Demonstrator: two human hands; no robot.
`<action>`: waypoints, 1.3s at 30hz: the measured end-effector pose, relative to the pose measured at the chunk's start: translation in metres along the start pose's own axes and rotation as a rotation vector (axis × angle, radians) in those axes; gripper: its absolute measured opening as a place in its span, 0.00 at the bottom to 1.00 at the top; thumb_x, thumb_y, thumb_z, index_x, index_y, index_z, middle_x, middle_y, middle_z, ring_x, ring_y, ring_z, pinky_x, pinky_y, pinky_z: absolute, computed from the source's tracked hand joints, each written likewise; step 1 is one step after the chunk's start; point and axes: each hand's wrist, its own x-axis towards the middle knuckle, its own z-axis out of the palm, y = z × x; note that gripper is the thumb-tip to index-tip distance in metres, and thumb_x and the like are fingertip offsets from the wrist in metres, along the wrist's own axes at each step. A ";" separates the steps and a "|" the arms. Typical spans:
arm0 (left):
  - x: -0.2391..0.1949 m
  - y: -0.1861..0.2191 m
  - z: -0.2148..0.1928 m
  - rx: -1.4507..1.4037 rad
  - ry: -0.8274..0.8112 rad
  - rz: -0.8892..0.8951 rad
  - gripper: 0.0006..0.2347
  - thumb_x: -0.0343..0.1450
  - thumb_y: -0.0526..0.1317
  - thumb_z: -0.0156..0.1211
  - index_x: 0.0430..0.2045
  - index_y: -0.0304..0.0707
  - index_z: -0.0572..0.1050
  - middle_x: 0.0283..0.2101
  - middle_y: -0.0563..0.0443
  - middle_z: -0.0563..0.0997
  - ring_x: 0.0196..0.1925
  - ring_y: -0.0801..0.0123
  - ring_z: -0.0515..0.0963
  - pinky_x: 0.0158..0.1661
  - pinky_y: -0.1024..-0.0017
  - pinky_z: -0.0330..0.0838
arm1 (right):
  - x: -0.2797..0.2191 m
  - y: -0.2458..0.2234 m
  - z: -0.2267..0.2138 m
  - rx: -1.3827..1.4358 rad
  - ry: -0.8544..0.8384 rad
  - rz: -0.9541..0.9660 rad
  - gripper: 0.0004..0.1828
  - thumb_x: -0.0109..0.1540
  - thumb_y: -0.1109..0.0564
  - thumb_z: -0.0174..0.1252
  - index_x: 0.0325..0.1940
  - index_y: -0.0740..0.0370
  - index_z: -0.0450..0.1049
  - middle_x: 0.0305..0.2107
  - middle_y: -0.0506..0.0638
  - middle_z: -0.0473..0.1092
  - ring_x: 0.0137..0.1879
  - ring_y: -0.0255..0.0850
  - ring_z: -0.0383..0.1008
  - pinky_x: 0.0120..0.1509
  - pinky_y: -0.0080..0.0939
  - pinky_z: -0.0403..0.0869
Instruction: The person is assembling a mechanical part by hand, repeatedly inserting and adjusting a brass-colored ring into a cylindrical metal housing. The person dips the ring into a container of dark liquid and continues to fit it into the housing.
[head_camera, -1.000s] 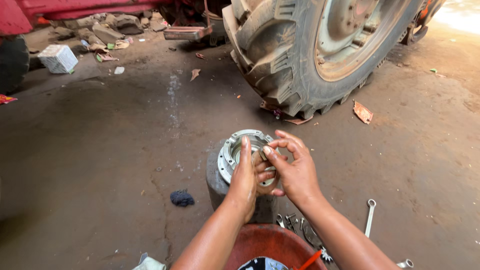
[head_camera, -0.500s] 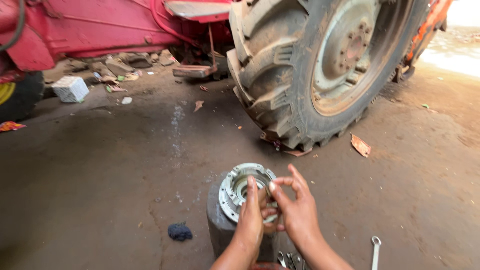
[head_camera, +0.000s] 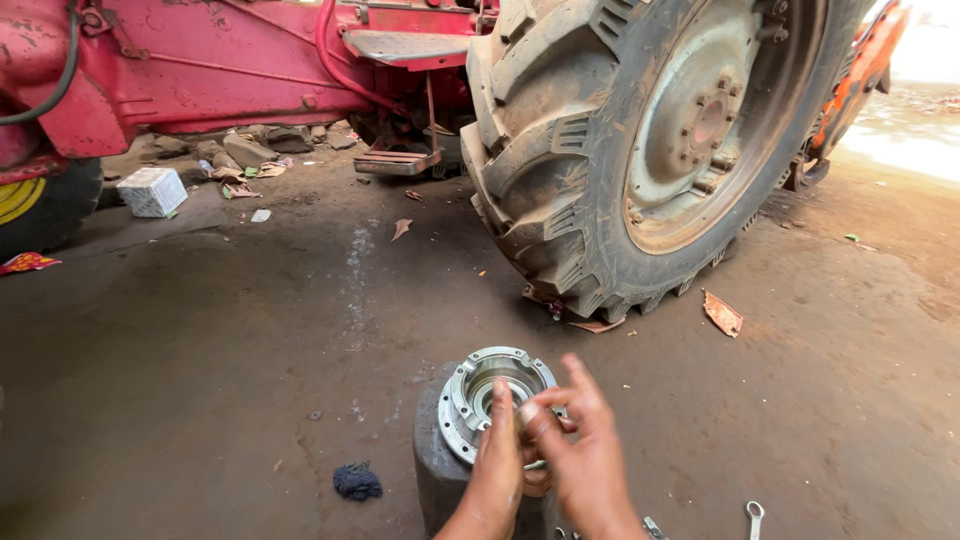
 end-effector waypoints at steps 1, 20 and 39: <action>-0.001 0.000 0.001 -0.034 -0.010 -0.024 0.39 0.69 0.71 0.31 0.55 0.40 0.79 0.43 0.52 0.84 0.39 0.73 0.81 0.30 0.74 0.70 | -0.001 -0.001 0.000 0.082 -0.032 -0.009 0.06 0.56 0.58 0.66 0.36 0.62 0.80 0.73 0.58 0.58 0.69 0.44 0.68 0.65 0.46 0.69; 0.010 -0.006 -0.012 -0.132 -0.065 0.176 0.22 0.75 0.52 0.51 0.56 0.35 0.79 0.39 0.56 0.82 0.30 0.79 0.72 0.27 0.81 0.66 | 0.004 0.042 -0.012 0.225 -0.077 0.175 0.08 0.64 0.57 0.62 0.44 0.64 0.77 0.48 0.55 0.77 0.50 0.38 0.75 0.56 0.40 0.74; 0.001 0.031 -0.016 -0.281 0.036 0.280 0.19 0.75 0.45 0.47 0.51 0.28 0.76 0.44 0.38 0.85 0.48 0.59 0.86 0.51 0.67 0.78 | -0.009 0.014 -0.006 0.259 -0.361 0.626 0.15 0.63 0.47 0.57 0.41 0.61 0.78 0.27 0.50 0.77 0.32 0.39 0.78 0.36 0.42 0.79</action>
